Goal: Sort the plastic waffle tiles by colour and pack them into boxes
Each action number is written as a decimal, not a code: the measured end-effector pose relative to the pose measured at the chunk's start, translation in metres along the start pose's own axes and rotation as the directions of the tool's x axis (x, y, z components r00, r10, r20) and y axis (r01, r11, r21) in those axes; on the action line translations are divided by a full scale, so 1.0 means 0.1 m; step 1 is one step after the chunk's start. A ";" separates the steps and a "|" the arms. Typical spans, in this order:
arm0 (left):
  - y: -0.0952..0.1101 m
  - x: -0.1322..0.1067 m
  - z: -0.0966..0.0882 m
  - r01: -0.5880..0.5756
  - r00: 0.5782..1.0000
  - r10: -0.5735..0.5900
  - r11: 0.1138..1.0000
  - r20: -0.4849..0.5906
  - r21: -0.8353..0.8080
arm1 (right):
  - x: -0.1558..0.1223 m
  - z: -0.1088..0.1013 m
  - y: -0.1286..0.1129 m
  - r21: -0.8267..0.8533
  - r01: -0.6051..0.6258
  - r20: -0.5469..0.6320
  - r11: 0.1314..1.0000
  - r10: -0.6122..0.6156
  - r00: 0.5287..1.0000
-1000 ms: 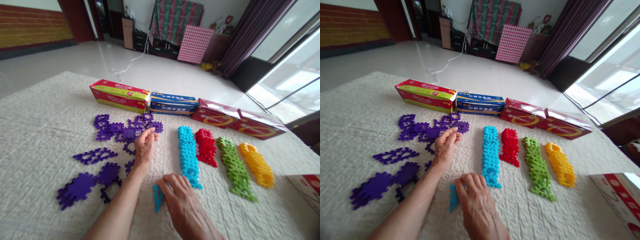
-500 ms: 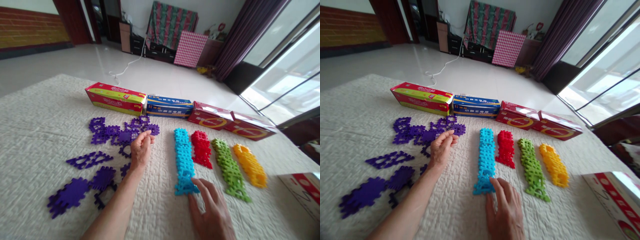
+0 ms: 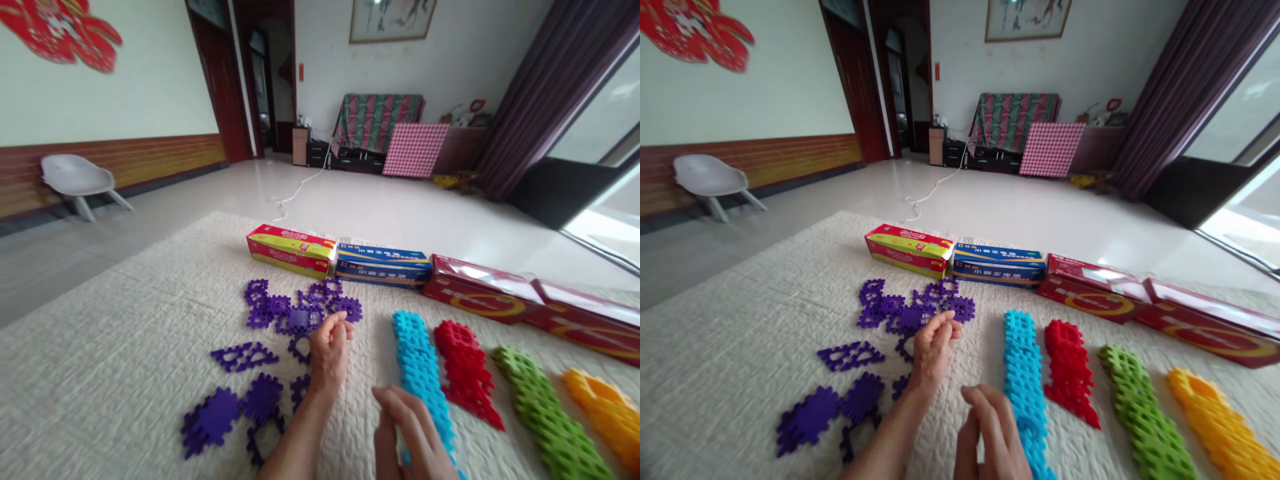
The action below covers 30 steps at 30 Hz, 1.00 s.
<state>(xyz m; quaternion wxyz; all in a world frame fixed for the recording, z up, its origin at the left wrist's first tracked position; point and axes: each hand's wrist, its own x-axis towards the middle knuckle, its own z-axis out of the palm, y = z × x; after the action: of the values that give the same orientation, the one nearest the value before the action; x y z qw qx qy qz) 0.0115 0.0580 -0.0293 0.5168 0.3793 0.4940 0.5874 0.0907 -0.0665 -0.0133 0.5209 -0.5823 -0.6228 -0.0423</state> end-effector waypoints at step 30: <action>0.07 -0.02 0.02 -0.027 0.999 0.028 0.999 -0.015 0.047 | 0.01 0.55 0.30 0.178 -0.331 0.162 0.927 0.304 0.939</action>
<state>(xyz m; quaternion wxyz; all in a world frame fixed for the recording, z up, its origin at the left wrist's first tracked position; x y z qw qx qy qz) 0.0120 0.0568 -0.0217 0.4956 0.3934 0.5063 0.5858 0.0808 -0.0201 -0.0538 0.5351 -0.6209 -0.5542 0.1448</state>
